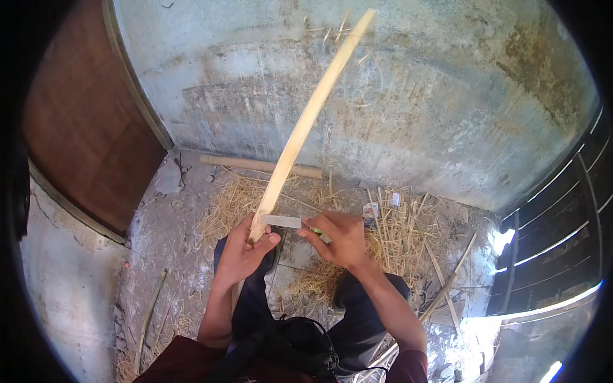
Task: The person uses a knife to shave thin strips from a length of bamboo while sitting on the floor.
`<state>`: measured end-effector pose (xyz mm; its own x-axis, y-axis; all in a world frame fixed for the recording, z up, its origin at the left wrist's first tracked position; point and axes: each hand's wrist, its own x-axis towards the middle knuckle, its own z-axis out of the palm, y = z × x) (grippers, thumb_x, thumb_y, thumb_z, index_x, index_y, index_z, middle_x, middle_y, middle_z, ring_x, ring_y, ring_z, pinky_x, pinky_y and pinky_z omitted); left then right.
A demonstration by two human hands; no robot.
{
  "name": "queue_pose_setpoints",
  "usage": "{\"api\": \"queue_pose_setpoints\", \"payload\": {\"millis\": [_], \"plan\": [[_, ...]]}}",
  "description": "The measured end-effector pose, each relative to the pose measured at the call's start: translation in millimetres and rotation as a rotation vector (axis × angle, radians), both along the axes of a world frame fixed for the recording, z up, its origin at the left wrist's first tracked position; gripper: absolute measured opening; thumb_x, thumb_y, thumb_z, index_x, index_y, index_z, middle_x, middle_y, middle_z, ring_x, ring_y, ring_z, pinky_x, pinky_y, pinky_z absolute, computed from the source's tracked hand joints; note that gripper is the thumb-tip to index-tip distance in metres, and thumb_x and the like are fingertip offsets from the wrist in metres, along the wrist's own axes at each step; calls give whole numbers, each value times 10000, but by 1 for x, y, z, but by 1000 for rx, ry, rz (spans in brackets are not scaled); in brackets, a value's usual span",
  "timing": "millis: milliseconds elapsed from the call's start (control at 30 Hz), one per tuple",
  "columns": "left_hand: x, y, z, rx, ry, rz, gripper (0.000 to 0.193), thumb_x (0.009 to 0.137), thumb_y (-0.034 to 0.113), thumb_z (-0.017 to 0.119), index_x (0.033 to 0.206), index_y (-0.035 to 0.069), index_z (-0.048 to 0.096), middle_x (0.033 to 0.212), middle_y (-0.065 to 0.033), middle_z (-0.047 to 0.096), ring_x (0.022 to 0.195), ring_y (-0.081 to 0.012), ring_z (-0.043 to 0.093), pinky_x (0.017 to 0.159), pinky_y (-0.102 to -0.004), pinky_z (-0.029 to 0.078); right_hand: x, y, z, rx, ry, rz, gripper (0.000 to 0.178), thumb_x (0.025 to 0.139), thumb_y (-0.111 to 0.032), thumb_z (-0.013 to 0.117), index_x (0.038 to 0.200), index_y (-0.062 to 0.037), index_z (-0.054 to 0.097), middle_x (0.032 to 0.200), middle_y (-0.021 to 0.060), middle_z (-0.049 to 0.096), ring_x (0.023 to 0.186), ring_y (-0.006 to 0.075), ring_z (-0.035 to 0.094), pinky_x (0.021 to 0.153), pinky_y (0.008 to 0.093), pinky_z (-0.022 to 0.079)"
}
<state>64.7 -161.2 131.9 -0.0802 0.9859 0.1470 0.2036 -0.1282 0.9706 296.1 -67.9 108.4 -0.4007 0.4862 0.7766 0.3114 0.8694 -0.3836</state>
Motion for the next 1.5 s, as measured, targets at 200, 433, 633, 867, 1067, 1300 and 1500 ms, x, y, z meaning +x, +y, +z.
{"api": "queue_pose_setpoints", "payload": {"millis": [200, 433, 633, 867, 1067, 1300, 1500], "plan": [[0, 1, -1, 5, 5, 28, 269, 1115, 275, 679, 1224, 29, 675, 794, 104, 537, 635, 13, 445, 525, -198, 333, -7, -3, -1, 31, -48, -40, 228, 851, -271, 913, 945, -124, 766, 780, 51, 726, 630, 251, 701, 551, 366, 510], [1, 3, -11, 22, 46, 88, 295, 1126, 312, 661, 1170, 23, 700, 706, 106, 488, 602, 8, 415, 500, -222, 307, -8, -9, 3, 1, -104, -35, 252, 844, -184, 924, 982, -76, 742, 866, 106, 781, 718, 290, 752, 612, 395, 569], [4, -1, 2, 34, 129, 115, 252, 1094, 247, 710, 1163, 5, 724, 751, 79, 570, 671, -12, 428, 558, -244, 339, -9, -11, 3, -57, -99, -34, 279, 838, -203, 933, 977, -66, 735, 834, 97, 758, 702, 284, 746, 592, 380, 555], [3, 0, 6, 77, 215, 122, 290, 1034, 231, 783, 1166, -18, 715, 729, -46, 664, 620, -72, 523, 549, -285, 413, -15, -15, 2, -17, -84, -106, 283, 862, -344, 910, 923, -120, 749, 758, 41, 704, 612, 257, 698, 535, 384, 519], [6, -2, 6, 106, 229, 151, 303, 1010, 235, 812, 1120, -31, 718, 697, -119, 685, 560, -109, 575, 533, -316, 447, -15, -16, 2, -1, -50, -108, 306, 830, -354, 931, 872, -113, 747, 719, 38, 674, 563, 246, 658, 510, 385, 484], [5, -3, 7, 68, 190, 127, 260, 1032, 203, 783, 1184, -7, 769, 793, -36, 748, 704, -30, 552, 600, -266, 460, -18, -18, -1, 95, -15, -152, 299, 788, -345, 960, 842, -129, 761, 694, 11, 654, 534, 208, 621, 499, 350, 435], [5, -1, 0, 135, 168, 145, 277, 1021, 210, 798, 1192, -3, 755, 689, -67, 666, 605, -61, 506, 552, -292, 434, -22, -21, 0, 130, 25, -172, 300, 755, -323, 985, 856, -138, 772, 692, -15, 646, 531, 179, 607, 500, 338, 423]]}}
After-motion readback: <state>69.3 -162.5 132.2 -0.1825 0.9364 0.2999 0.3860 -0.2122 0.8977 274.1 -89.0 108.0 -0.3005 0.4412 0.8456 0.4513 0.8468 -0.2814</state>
